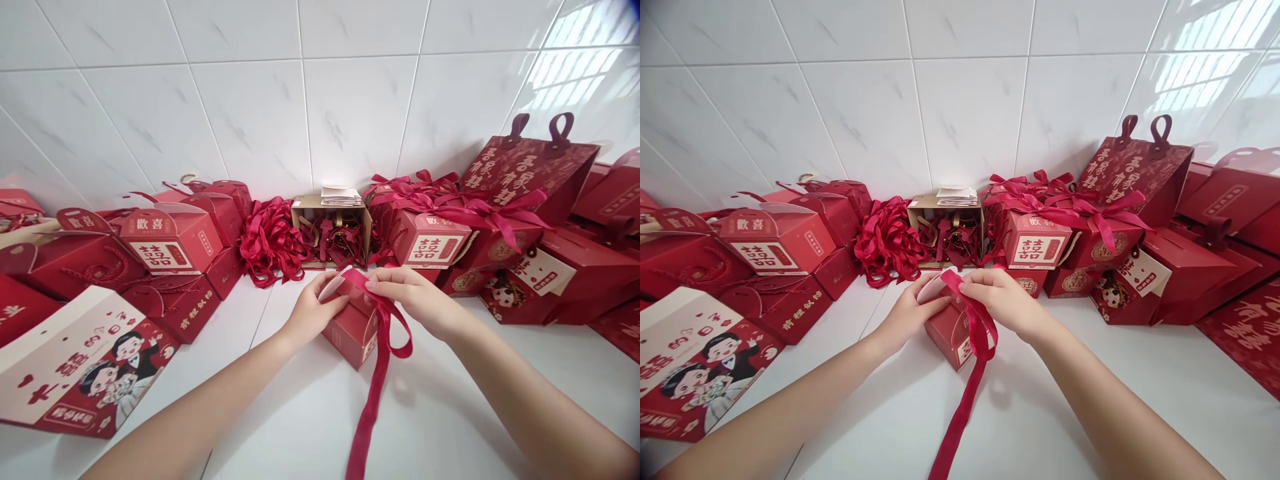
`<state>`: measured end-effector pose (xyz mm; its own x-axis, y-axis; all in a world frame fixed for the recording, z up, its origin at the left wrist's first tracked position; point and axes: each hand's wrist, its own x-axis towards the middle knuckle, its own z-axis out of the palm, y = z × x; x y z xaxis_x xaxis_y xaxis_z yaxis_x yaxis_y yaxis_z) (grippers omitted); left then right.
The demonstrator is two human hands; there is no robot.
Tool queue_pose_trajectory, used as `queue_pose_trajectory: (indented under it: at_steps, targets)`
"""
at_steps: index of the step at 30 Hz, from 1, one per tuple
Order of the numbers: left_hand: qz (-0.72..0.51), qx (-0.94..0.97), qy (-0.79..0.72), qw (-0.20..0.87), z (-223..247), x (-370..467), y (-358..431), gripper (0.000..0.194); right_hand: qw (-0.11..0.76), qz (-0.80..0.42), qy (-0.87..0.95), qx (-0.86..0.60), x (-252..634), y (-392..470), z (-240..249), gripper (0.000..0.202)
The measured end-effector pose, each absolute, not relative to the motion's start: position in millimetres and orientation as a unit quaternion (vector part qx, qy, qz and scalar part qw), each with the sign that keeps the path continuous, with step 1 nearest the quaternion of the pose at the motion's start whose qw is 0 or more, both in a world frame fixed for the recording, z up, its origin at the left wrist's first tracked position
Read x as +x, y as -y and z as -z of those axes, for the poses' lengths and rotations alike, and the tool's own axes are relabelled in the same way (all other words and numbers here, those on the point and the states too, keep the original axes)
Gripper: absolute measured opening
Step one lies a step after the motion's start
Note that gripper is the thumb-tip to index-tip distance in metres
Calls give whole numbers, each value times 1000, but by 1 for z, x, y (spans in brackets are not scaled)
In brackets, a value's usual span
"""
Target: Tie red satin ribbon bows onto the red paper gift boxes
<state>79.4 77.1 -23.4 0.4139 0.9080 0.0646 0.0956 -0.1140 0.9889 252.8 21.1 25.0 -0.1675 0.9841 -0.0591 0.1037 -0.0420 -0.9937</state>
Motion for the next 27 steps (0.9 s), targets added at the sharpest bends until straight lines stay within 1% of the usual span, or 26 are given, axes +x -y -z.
queue_pose_trajectory:
  at_steps: [4, 8, 13, 19, 22, 27]
  targets:
    - [-357, 629, -376, 580, 22, 81, -75, 40, 404, -545, 544, -494, 253, -23, -23, 29]
    - [-345, 605, -358, 622, 20, 82, -69, 34, 411, -542, 549, -486, 253, -23, -20, 31]
    - [-338, 563, -345, 671, 19, 82, -64, 41, 402, -563, 539, -480, 254, -23, -19, 30]
    - [-337, 550, -342, 683, 18, 82, -59, 42, 399, -538, 547, -503, 251, -23, -19, 22]
    - [-330, 547, -334, 693, 18, 83, -56, 43, 390, -511, 557, -525, 249, -22, -18, 22]
    - [-345, 566, -350, 662, 13, 86, -48, 35, 385, -458, 597, -534, 247, -22, -17, 21]
